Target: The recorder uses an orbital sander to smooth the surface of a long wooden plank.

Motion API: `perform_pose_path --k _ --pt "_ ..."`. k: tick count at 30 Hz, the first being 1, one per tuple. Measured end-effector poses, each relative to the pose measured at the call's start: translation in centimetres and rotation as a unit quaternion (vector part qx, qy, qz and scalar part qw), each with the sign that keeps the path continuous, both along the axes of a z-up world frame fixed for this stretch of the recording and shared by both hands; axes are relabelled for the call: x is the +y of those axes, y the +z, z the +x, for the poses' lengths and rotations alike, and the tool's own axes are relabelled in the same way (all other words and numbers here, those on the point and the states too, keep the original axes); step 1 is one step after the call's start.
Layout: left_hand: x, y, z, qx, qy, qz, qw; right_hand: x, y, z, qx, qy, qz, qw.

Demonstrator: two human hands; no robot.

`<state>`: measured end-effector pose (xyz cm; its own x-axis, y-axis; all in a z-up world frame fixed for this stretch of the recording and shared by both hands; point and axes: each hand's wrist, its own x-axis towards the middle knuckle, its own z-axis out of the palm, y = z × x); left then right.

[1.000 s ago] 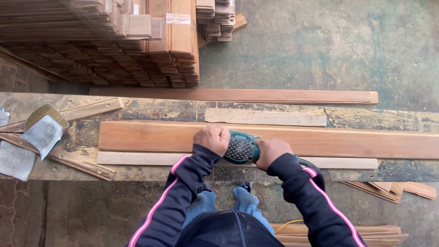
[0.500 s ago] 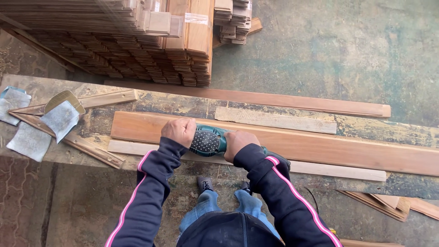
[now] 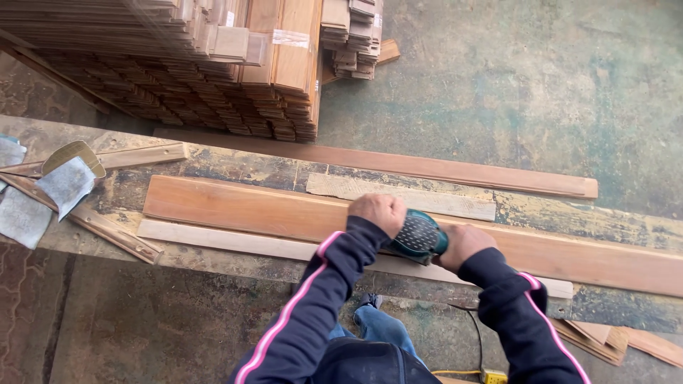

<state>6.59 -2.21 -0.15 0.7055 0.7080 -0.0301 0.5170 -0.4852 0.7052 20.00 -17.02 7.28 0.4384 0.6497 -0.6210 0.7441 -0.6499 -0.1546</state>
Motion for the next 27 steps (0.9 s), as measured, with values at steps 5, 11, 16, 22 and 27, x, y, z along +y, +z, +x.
perform_pose_path --k 5,11,16,22,27 --pt "-6.5 0.4 6.4 -0.03 -0.007 -0.024 0.999 -7.0 -1.9 6.7 -0.029 0.001 -0.037 0.999" --pt "-12.0 0.8 12.1 -0.037 0.004 -0.065 0.997 -11.8 -1.9 12.5 -0.03 -0.019 -0.054 0.998" --pt "-13.2 1.1 13.6 -0.044 0.015 -0.085 0.995 -13.7 -3.5 15.3 -0.015 -0.035 -0.052 0.998" --pt "-10.3 1.2 11.4 -0.052 0.007 -0.088 0.995 -9.7 -1.7 12.7 -0.025 -0.012 -0.055 0.998" --pt "-6.5 1.3 8.2 -0.041 0.024 -0.045 0.998 -5.4 -1.3 10.0 -0.027 0.031 -0.051 0.998"
